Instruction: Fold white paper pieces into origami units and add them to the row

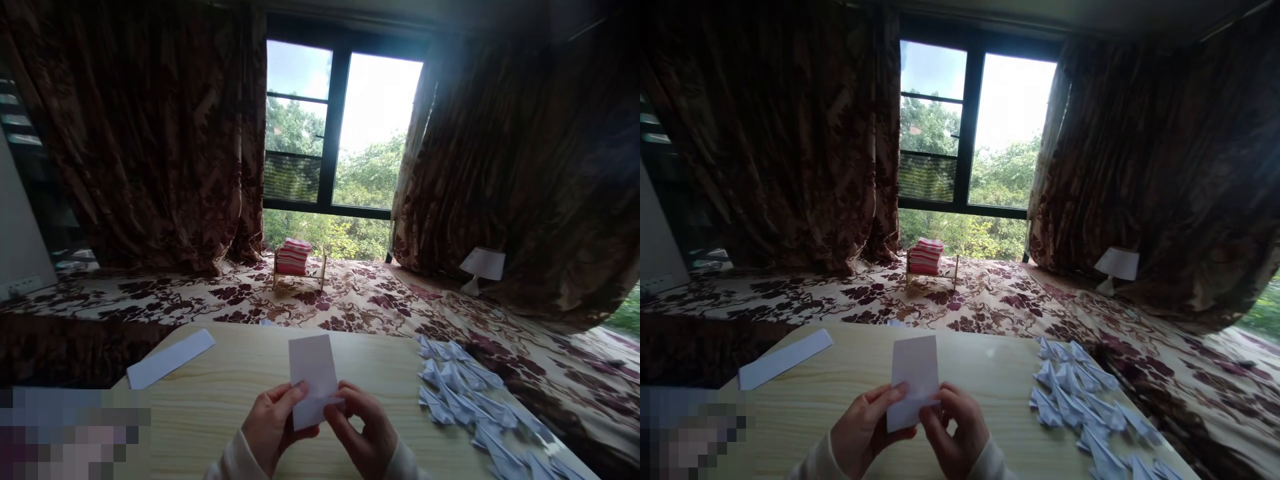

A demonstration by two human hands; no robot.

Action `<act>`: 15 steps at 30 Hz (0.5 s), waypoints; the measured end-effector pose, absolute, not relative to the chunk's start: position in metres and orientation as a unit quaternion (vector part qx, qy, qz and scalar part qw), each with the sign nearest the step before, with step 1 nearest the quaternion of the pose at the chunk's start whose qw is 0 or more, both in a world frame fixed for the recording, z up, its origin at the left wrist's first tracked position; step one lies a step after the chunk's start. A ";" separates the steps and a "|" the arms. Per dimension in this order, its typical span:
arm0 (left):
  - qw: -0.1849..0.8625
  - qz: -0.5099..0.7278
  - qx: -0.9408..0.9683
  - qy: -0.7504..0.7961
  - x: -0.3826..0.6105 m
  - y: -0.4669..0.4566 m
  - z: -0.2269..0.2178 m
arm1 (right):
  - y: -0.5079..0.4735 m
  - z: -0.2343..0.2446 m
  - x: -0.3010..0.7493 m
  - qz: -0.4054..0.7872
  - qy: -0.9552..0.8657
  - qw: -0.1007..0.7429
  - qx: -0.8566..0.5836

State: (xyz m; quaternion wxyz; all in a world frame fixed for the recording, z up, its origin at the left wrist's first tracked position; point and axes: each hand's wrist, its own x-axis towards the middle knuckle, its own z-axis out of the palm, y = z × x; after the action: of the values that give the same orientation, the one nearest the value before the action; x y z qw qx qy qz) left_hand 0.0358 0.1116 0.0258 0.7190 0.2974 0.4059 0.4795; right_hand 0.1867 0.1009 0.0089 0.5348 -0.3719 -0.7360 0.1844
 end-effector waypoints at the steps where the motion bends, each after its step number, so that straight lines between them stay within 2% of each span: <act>1: 0.721 0.478 0.298 0.403 0.036 0.111 0.026 | 0.102 0.009 0.187 0.186 -0.737 0.526 -0.381; 5: 0.731 0.477 0.299 0.385 0.037 0.110 0.029 | 0.104 0.010 0.186 0.218 -0.733 0.502 -0.404; 15: 0.724 0.484 0.334 0.362 0.037 0.108 0.025 | 0.111 -0.002 0.190 0.266 -0.692 0.505 -0.442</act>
State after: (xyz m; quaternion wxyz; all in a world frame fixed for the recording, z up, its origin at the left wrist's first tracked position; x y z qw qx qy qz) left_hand 0.0370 0.1079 0.0250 0.7237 0.3339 0.3617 0.4837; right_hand 0.1895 0.1107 -0.0021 0.5050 -0.4416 -0.6923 0.2659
